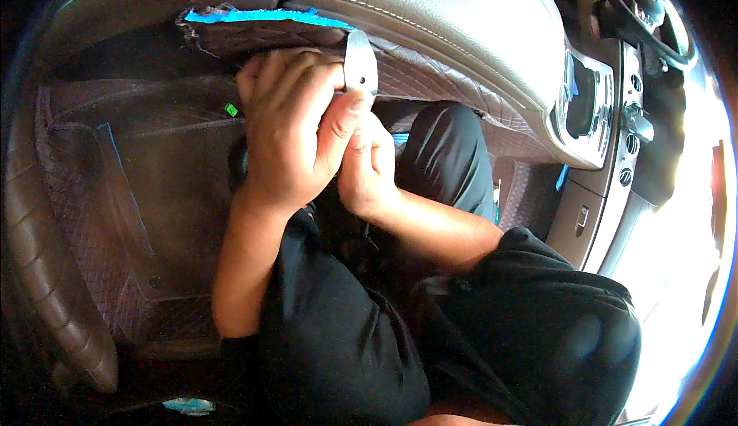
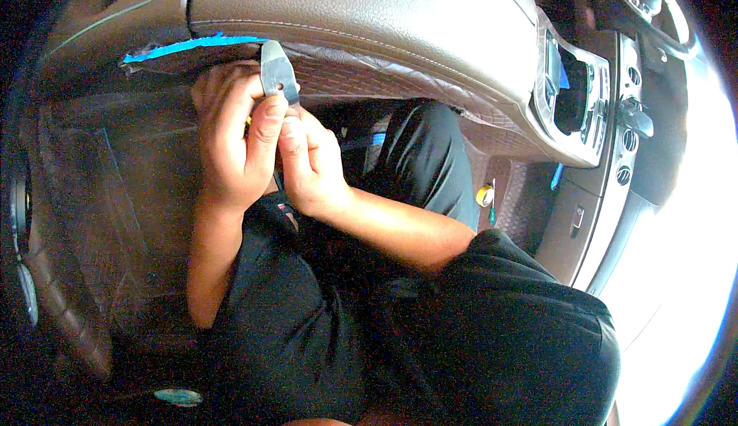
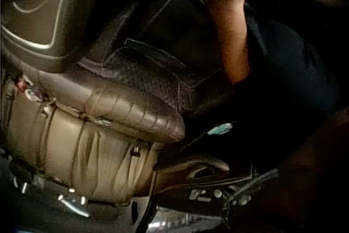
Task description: The person uses a pry tool to detach and then press back into place the leather trim on the side of a car's center console.
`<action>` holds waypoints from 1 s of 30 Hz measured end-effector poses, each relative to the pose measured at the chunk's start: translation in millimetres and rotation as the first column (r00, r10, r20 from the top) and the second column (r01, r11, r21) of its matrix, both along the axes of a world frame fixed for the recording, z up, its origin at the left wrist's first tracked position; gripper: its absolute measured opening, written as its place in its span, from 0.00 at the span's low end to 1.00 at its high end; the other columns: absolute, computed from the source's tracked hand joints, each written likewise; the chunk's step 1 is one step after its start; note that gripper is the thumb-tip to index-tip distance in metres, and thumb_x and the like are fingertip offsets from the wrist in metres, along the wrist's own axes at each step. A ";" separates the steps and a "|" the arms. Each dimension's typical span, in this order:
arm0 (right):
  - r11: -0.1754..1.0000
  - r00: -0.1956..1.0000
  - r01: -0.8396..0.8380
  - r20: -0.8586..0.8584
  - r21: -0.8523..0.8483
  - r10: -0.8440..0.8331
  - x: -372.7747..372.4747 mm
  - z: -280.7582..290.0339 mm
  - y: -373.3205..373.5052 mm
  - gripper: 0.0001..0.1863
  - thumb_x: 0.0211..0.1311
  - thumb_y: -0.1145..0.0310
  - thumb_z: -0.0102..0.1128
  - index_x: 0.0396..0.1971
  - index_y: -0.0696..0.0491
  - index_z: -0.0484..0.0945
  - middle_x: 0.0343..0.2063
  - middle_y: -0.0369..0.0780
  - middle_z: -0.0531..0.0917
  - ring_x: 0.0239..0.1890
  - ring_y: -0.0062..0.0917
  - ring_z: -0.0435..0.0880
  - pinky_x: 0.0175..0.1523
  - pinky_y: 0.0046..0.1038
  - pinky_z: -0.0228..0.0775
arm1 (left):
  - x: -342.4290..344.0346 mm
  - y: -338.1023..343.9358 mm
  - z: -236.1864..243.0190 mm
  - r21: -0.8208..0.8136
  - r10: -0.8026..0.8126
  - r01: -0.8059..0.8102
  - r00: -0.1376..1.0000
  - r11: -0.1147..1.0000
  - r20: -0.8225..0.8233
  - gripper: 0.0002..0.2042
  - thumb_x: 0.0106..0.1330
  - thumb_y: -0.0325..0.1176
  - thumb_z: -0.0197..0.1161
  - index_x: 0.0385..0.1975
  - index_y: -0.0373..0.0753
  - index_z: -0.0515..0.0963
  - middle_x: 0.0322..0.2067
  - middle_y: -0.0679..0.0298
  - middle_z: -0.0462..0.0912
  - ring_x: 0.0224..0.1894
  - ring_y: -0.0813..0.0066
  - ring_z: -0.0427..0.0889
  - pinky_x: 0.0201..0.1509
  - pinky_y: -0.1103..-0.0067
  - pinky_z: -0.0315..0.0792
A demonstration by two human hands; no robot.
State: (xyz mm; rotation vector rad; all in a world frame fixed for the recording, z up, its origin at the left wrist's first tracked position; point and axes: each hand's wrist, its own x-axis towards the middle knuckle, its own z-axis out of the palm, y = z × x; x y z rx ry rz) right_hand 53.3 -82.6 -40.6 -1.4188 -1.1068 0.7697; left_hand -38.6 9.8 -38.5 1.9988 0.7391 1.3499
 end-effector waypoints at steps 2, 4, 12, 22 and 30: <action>0.998 1.000 0.014 0.014 -0.054 -0.013 -0.2 2.5 -0.2 0.18 0.79 0.58 0.42 0.45 0.56 0.76 0.30 0.37 0.81 0.29 0.20 0.77 0.37 0.25 0.72 | -0.8 0.1 -0.2 -0.042 -0.007 0.007 1.000 0.999 -0.011 0.10 0.65 0.40 0.62 0.35 0.40 0.77 0.34 0.61 0.79 0.42 0.58 0.76 0.54 0.63 0.60; 0.996 0.999 0.028 0.039 -0.082 -0.025 0.0 3.7 1.4 0.17 0.78 0.59 0.43 0.45 0.56 0.77 0.29 0.38 0.81 0.29 0.21 0.78 0.37 0.26 0.73 | -2.3 -0.2 0.5 -0.068 -0.012 0.009 0.999 0.998 -0.033 0.10 0.66 0.40 0.62 0.35 0.39 0.77 0.34 0.60 0.79 0.42 0.58 0.76 0.54 0.63 0.60; 0.997 0.998 0.070 0.006 -0.023 -0.070 -12.3 -9.5 12.4 0.19 0.79 0.58 0.42 0.48 0.57 0.76 0.32 0.42 0.83 0.31 0.28 0.83 0.40 0.30 0.76 | -2.5 0.8 -0.5 -0.047 0.022 -0.025 0.998 0.999 -0.052 0.11 0.66 0.39 0.62 0.34 0.37 0.75 0.31 0.56 0.77 0.38 0.54 0.75 0.50 0.61 0.62; 1.000 0.996 0.013 0.083 0.018 -0.015 4.8 -9.9 2.9 0.19 0.78 0.58 0.40 0.39 0.56 0.76 0.24 0.37 0.80 0.25 0.22 0.80 0.32 0.27 0.72 | -6.7 8.4 4.3 0.007 -0.064 0.065 0.993 0.998 -0.095 0.09 0.66 0.39 0.61 0.32 0.40 0.77 0.31 0.61 0.79 0.39 0.58 0.75 0.50 0.63 0.62; 0.997 0.999 -0.015 0.047 -0.074 0.019 10.5 -4.7 -2.6 0.20 0.78 0.55 0.42 0.39 0.56 0.76 0.21 0.34 0.77 0.23 0.18 0.73 0.28 0.25 0.67 | -5.7 5.2 3.8 -0.012 -0.049 0.048 0.992 0.999 -0.120 0.10 0.66 0.41 0.62 0.32 0.40 0.76 0.33 0.60 0.78 0.42 0.57 0.75 0.52 0.62 0.62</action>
